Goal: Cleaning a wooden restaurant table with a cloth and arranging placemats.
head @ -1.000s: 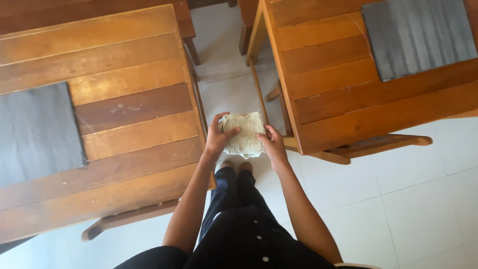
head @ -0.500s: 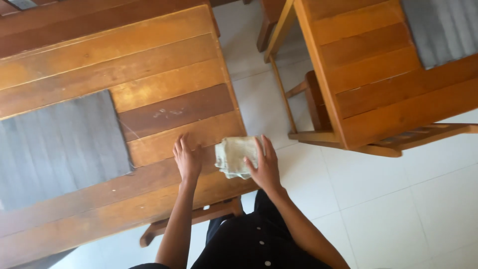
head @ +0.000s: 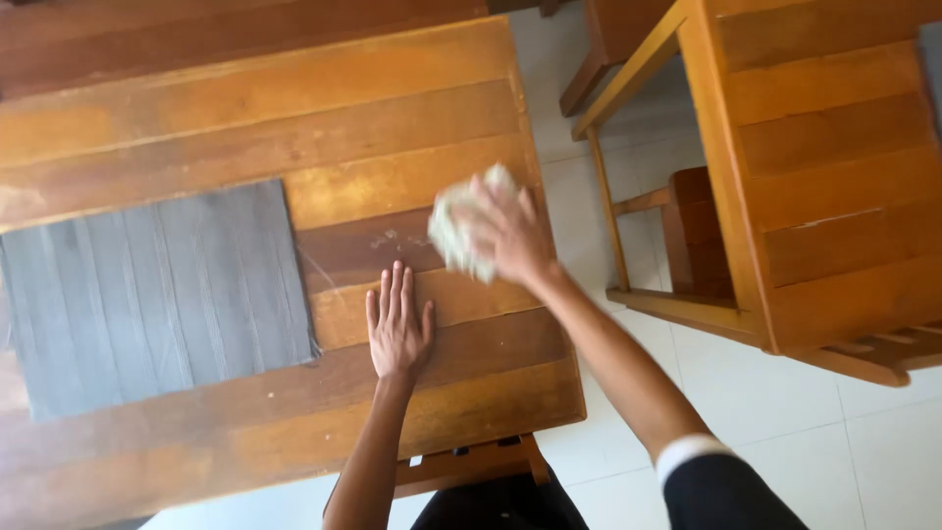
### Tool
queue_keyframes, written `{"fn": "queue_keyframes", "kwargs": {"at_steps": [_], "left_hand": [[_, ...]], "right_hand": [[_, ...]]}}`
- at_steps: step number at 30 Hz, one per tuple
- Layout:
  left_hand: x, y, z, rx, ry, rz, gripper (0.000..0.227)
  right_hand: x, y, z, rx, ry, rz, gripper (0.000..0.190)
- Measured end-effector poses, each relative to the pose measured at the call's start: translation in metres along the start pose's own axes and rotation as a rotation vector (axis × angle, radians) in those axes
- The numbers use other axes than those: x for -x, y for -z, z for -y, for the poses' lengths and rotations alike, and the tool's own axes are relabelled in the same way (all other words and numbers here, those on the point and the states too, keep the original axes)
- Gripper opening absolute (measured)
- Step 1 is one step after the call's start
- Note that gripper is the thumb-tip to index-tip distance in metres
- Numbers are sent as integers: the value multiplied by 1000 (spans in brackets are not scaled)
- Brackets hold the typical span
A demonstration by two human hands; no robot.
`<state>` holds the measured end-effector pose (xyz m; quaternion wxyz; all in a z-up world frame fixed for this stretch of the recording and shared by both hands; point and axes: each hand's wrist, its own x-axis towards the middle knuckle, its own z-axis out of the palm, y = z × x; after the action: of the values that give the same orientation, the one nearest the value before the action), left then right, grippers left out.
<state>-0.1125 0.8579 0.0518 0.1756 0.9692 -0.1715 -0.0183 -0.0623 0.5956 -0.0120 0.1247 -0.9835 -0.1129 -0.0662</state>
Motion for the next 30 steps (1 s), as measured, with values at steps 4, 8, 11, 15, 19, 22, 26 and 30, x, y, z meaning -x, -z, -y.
{"fn": "queue_keyframes", "kwargs": {"at_steps": [4,8,11,15,19,22,26,30], "left_hand": [[-1,-4,1,14,21,-20,62],[7,-7,12,164,66,-93,52],[9,-12,15,255,90,-150,46],[9,-9,15,261,57,-179,42],[6,-12,16,248,60,-172,42],[3,-10,16,244,34,-189,42],[8,-10,18,246,38,-161,41],[13,-14,21,249,35,-134,41]], "right_hand": [[-68,17,-15,80,-248,128,61],[-1,30,52,-11,-102,30,60],[79,62,107,-130,55,163,61],[91,75,97,-156,279,306,58],[-1,27,21,-624,-76,206,47],[-72,29,-16,58,-194,26,54],[-56,26,19,57,-370,68,59],[29,44,108,-32,-320,147,61]]}}
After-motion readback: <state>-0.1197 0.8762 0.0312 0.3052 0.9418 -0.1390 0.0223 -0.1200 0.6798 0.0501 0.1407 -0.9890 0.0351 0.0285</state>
